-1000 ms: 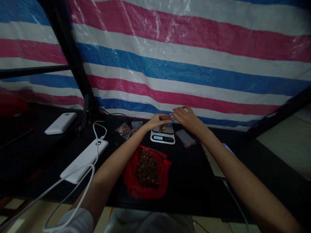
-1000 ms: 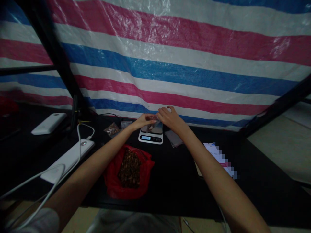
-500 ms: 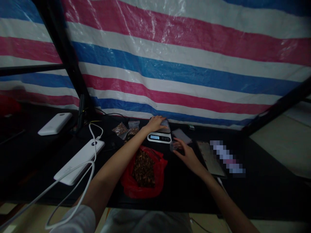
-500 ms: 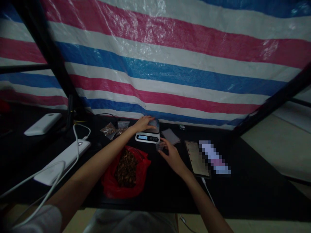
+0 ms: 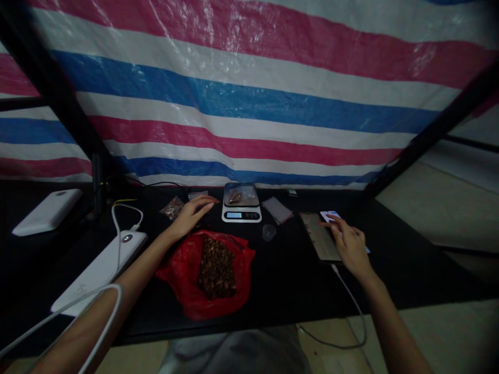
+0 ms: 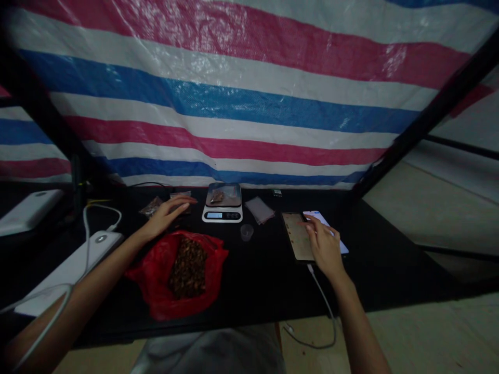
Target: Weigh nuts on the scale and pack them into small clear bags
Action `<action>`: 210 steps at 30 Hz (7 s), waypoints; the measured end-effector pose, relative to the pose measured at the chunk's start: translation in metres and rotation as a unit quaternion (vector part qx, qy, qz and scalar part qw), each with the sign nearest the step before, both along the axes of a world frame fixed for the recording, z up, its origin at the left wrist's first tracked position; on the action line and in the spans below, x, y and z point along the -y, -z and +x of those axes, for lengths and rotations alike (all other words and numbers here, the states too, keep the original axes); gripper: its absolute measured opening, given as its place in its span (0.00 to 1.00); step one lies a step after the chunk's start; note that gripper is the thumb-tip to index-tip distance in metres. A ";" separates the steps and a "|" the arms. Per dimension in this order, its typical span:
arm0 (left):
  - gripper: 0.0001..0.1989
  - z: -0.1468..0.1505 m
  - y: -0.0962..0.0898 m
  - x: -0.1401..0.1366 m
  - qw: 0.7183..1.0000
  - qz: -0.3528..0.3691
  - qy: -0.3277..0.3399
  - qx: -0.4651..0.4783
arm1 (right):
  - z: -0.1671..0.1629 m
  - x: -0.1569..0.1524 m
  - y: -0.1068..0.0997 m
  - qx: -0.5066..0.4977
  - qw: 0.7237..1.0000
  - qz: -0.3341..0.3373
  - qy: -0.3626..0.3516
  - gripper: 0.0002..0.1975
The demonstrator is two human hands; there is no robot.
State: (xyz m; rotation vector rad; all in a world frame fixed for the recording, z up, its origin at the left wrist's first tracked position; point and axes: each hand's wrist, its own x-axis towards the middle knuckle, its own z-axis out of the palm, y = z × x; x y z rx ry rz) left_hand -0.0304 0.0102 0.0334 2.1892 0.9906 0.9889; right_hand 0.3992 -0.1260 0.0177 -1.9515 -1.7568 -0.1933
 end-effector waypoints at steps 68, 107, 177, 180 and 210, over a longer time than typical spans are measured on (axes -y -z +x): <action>0.15 -0.002 0.032 0.011 0.998 -0.002 0.016 -0.066 | -0.005 0.040 0.019 0.151 0.949 -0.060 0.270 0.36; 0.13 0.016 0.033 0.017 0.995 -0.061 0.059 -0.053 | -0.146 -0.043 0.003 -0.363 0.895 -0.070 -0.249 0.23; 0.10 0.070 0.046 0.085 0.904 -0.252 -0.145 0.314 | -0.217 -0.016 -0.026 0.080 0.913 -0.151 -0.371 0.17; 0.10 0.071 0.046 0.084 0.903 -0.258 -0.142 0.314 | -0.209 -0.018 -0.020 0.027 0.916 -0.172 -0.362 0.15; 0.17 0.063 0.032 0.105 0.983 -0.146 0.007 0.109 | -0.139 -0.102 -0.029 -0.565 0.783 -0.004 -0.260 0.24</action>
